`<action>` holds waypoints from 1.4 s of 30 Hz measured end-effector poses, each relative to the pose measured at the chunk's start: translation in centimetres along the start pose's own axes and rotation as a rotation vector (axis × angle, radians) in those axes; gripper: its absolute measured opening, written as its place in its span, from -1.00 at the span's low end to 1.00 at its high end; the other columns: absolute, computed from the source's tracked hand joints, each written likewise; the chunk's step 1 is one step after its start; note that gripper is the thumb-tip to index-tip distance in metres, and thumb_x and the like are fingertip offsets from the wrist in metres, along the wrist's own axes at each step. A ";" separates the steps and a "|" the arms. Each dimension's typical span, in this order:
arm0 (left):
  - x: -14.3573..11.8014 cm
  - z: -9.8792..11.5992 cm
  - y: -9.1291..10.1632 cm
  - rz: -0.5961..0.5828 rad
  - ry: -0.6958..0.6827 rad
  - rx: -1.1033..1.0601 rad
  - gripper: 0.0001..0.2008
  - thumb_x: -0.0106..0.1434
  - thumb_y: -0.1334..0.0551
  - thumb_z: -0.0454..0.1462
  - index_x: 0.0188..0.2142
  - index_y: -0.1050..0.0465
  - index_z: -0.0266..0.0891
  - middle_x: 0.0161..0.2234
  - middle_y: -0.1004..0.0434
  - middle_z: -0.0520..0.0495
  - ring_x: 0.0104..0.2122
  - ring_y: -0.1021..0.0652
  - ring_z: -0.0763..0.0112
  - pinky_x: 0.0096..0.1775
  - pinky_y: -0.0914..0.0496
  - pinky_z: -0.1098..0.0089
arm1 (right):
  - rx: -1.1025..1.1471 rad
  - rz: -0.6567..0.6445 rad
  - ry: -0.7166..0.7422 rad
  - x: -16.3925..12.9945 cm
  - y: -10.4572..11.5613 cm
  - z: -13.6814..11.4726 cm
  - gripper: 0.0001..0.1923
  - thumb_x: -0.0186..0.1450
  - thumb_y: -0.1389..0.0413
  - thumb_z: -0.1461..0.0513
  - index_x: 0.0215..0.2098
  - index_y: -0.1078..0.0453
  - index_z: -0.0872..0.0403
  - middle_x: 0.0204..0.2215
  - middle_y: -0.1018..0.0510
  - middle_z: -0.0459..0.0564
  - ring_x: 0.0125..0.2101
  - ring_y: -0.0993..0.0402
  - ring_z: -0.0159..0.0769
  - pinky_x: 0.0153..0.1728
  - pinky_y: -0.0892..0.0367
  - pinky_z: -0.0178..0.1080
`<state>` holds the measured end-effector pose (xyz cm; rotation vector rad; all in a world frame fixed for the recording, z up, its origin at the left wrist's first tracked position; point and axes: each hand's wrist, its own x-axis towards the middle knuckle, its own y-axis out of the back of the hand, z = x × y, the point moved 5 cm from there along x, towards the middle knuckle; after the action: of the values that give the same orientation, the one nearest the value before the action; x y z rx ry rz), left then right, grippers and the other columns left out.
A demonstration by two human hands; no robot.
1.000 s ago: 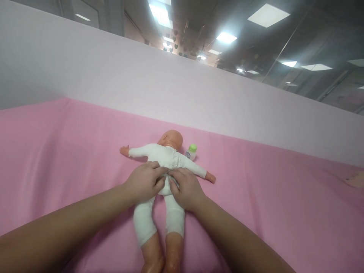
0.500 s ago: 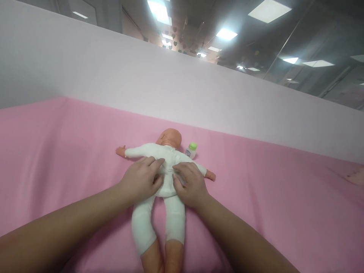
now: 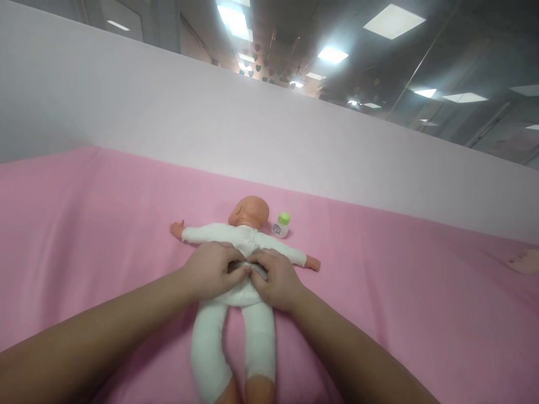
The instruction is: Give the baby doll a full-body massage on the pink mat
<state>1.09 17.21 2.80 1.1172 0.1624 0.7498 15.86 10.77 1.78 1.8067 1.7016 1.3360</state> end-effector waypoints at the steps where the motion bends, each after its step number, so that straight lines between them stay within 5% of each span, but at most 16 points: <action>1: -0.1 0.0 0.2 -0.004 0.015 -0.037 -0.65 0.35 -0.14 -0.06 -0.42 -0.53 -0.19 -0.49 -0.49 0.00 -0.46 -0.48 0.32 -0.39 -0.32 0.30 | 0.025 0.001 -0.005 0.0 0.1 0.0 -0.86 0.30 -0.16 0.31 -0.21 -0.53 0.00 -0.29 -0.61 -0.08 -0.24 -0.51 -0.23 -0.14 -0.41 -0.13; 4: -0.4 -0.1 0.8 0.093 0.014 -0.047 -0.63 0.38 -0.12 -0.08 -0.45 -0.52 -0.19 -0.49 -0.47 -0.01 -0.45 -0.47 0.34 -0.38 -0.33 0.30 | 0.051 0.069 -0.011 -0.1 0.4 0.1 -0.88 0.33 -0.15 0.27 -0.21 -0.53 0.00 -0.32 -0.61 -0.08 -0.26 -0.52 -0.24 -0.18 -0.42 -0.15; 9: -0.6 0.8 1.0 0.331 -0.236 0.153 -0.75 0.35 -0.12 -0.27 -0.15 -0.58 -0.23 -0.21 -0.50 -0.17 -0.18 -0.48 0.17 -0.10 -0.38 0.16 | -0.047 0.252 0.065 -0.1 0.7 0.3 -0.73 0.31 -0.18 0.26 -0.02 -0.49 0.03 -0.16 -0.63 0.02 -0.09 -0.50 -0.12 0.02 -0.39 -0.03; 12: -0.2 0.7 0.0 0.247 -0.275 0.137 -0.74 0.33 -0.13 -0.30 -0.08 -0.56 -0.23 -0.17 -0.52 -0.17 -0.14 -0.49 0.16 -0.04 -0.38 0.14 | -0.083 0.213 0.061 -0.1 0.1 0.5 -0.65 0.31 -0.17 0.25 0.07 -0.46 0.06 -0.04 -0.60 0.08 0.01 -0.45 -0.07 0.09 -0.36 0.02; 16: 0.6 -0.3 -1.1 0.088 -0.162 0.098 -0.75 0.33 -0.12 -0.28 -0.14 -0.58 -0.21 -0.25 -0.55 -0.12 -0.17 -0.52 0.17 -0.09 -0.39 0.17 | -0.084 0.059 -0.009 0.1 -0.7 0.7 -0.70 0.35 -0.13 0.25 0.05 -0.49 0.04 -0.09 -0.61 0.06 -0.03 -0.48 -0.09 0.05 -0.37 0.02; 24: 0.7 -0.5 -0.3 0.074 -0.024 -0.038 -0.68 0.39 -0.12 -0.14 -0.36 -0.59 -0.17 -0.38 -0.57 -0.04 -0.33 -0.54 0.26 -0.26 -0.38 0.26 | 0.046 0.014 -0.016 0.2 -0.1 0.6 -0.81 0.31 -0.17 0.28 -0.12 -0.55 -0.02 -0.23 -0.63 -0.06 -0.19 -0.52 -0.20 -0.11 -0.43 -0.10; 31: 0.1 -0.1 0.0 0.313 -0.218 0.126 -0.74 0.32 -0.15 -0.26 -0.09 -0.56 -0.24 -0.11 -0.57 -0.18 -0.06 -0.50 0.10 0.03 -0.37 0.08 | -0.053 0.221 0.084 -0.1 0.2 0.5 -0.64 0.32 -0.16 0.23 0.09 -0.45 0.02 -0.01 -0.58 0.09 0.04 -0.44 -0.05 0.13 -0.35 0.06; 42: 1.0 -0.9 -1.5 0.109 -0.156 0.169 -0.73 0.38 -0.08 -0.22 -0.11 -0.55 -0.21 -0.16 -0.58 -0.16 -0.09 -0.53 0.10 0.04 -0.36 0.05 | -0.110 0.033 -0.008 0.3 -1.5 2.0 -0.59 0.38 -0.07 0.18 0.17 -0.40 0.09 0.04 -0.53 0.15 0.08 -0.40 -0.04 0.16 -0.34 0.10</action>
<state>2.14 18.15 1.37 1.3489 0.0335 0.7521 16.49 12.15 -0.23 1.7830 1.5686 1.4045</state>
